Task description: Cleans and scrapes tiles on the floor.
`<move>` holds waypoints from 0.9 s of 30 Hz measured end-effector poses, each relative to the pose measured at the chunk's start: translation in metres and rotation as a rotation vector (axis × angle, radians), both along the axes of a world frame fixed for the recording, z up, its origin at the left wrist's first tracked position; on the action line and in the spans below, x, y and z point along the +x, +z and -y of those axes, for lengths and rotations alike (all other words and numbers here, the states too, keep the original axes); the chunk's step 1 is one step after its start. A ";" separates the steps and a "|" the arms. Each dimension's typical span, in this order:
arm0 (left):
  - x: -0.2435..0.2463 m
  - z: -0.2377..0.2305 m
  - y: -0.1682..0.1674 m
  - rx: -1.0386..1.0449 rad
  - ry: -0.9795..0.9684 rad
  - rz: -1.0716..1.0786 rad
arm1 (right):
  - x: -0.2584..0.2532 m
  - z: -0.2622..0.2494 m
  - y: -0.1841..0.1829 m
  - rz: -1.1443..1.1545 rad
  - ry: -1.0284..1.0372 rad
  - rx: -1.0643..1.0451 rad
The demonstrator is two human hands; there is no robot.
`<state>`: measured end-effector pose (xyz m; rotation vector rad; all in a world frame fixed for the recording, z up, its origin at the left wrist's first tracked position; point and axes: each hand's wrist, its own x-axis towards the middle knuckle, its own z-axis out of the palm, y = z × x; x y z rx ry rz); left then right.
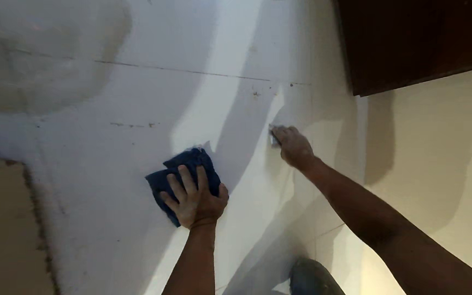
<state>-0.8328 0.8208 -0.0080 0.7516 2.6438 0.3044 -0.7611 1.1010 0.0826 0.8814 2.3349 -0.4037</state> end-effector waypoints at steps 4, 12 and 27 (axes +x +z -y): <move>0.002 0.001 -0.002 0.010 -0.002 -0.035 | -0.009 -0.005 -0.006 0.011 -0.044 0.009; 0.000 0.001 0.003 -0.007 0.000 0.012 | -0.021 -0.006 -0.002 0.038 -0.098 0.005; -0.001 -0.001 0.001 -0.019 0.012 0.040 | -0.055 -0.034 0.010 0.059 -0.185 0.007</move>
